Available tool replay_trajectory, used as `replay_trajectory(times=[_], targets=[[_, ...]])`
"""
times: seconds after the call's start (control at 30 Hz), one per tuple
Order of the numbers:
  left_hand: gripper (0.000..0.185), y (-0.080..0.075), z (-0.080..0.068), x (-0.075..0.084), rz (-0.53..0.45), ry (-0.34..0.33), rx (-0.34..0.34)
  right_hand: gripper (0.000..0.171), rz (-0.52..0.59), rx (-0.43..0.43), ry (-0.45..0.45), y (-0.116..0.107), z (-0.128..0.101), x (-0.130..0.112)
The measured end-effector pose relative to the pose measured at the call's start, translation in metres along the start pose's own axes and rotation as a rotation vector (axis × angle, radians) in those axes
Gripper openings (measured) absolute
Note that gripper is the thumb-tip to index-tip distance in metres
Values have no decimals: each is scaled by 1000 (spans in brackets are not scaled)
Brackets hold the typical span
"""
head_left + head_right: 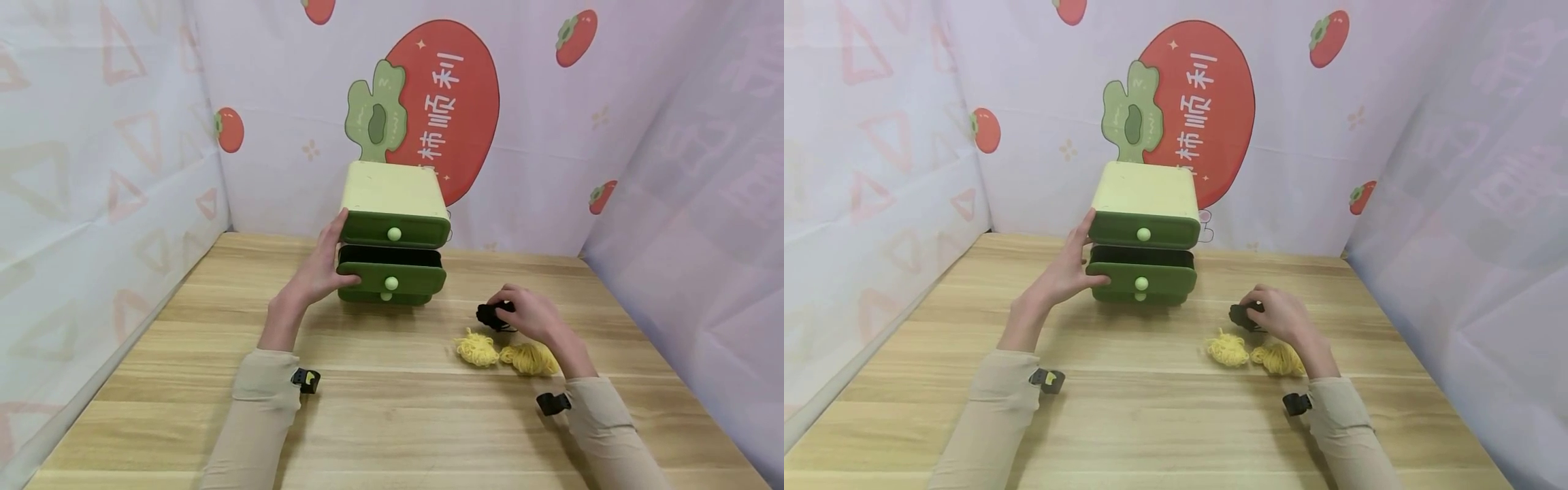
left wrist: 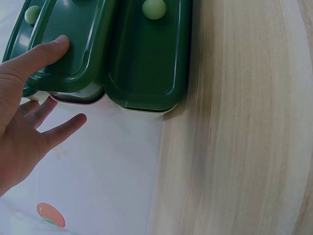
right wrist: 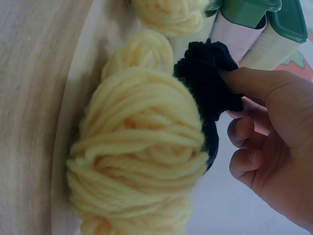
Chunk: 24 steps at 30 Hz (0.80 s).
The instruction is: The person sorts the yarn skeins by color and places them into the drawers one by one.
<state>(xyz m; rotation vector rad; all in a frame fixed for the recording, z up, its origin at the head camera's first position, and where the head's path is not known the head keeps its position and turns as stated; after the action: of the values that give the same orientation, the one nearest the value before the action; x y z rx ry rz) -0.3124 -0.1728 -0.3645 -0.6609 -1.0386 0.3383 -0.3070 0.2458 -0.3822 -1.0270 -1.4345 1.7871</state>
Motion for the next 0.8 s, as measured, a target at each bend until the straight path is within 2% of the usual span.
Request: replay_trajectory(times=[0.4, 0.67, 0.8], targets=[[125, 1, -1, 0, -7, 3, 1, 15, -28, 103, -64, -5, 9, -18], [124, 0, -1, 1, -31, 4, -1, 15, -19, 237, -127, -15, 19, -35], [124, 1, -1, 1, -22, 3, 0, 14, -13, 275, -161, -19, 23, -44]])
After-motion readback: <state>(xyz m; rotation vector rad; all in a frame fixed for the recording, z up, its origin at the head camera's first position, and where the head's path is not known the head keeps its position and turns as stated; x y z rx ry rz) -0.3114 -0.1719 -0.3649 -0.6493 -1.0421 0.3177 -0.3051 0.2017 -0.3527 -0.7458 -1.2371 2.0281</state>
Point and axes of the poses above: each hand's wrist, its own z-axis towards the middle knuckle, its own y-axis out of the palm, x = y × z, the point moved 1 cm from there along z, towards the middle knuckle, and after that the axes turned 5 degrees about -x, right-handed, at the moved point
